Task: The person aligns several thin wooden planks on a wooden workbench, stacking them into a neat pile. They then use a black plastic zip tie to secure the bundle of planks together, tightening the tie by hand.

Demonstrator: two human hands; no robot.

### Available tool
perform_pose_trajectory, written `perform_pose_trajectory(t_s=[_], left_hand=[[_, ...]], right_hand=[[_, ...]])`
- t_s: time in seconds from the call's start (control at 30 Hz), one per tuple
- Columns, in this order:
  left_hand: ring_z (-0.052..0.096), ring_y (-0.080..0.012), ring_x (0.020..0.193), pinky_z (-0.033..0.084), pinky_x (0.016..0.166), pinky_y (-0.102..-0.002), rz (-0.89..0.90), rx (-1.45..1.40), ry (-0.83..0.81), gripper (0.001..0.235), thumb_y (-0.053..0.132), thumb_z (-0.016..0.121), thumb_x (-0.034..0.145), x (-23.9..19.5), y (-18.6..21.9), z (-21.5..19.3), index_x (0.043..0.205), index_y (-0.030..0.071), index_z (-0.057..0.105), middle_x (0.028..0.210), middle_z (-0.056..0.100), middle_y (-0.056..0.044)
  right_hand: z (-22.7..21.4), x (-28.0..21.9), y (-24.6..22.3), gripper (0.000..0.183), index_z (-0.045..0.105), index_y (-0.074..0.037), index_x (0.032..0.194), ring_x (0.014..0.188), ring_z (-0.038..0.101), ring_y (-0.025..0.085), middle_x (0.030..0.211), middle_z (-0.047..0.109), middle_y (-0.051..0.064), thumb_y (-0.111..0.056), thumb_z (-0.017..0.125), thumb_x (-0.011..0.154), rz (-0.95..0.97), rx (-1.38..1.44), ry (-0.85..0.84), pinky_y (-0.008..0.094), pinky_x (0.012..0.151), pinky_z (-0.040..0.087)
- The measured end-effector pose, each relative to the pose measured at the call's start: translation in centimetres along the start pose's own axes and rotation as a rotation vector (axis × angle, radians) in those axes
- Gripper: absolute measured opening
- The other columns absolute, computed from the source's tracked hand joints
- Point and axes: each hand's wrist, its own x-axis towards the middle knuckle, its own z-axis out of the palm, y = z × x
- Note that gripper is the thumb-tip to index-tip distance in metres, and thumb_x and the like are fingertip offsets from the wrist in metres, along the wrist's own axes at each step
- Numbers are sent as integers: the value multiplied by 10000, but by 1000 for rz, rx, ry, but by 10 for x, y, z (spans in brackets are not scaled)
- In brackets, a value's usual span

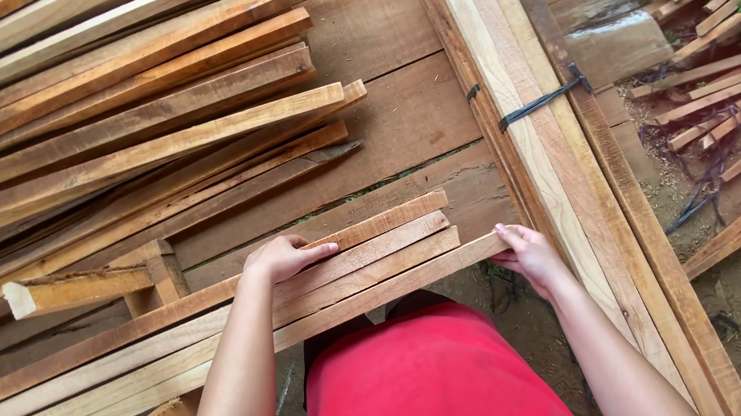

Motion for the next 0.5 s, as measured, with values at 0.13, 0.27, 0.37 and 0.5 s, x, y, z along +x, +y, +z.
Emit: perform_pose_trajectory(t_s=[0.13,0.27,0.37,0.5], left_hand=[[601,-266,1329,462,1072,-402,2,-8,10,928,941,597,594,6,-1,2,1271,321,729,1308,726,-46],[604,-265,1323,466,1068,-397,4,-12,12,913,934,601,600,4,-2,1,1263,321,733,1304,729,-39],[608,-262,1319,469,1066,-396,5,-13,14,909,931,603,601,2,0,1,1261,319,734,1300,731,-34],[610,-241,1319,469,1068,-388,2,-7,8,902,935,594,601,7,-3,3,1263,337,729,1303,730,-6]], right_hand=[[17,-5,12,420,652,-100,1274,938,703,296,1040,651,93,-393,711,979,13,-32,-25,505,934,553],[30,-20,5,411,679,-52,1271,921,678,222,1042,664,94,-306,756,958,2,-100,-16,469,925,561],[28,-21,6,417,687,-48,1283,941,659,206,1063,671,90,-289,764,952,-5,-148,-27,457,934,555],[33,-31,-3,443,686,-34,1291,936,663,198,1059,694,104,-252,799,922,-1,-121,-17,433,912,567]])
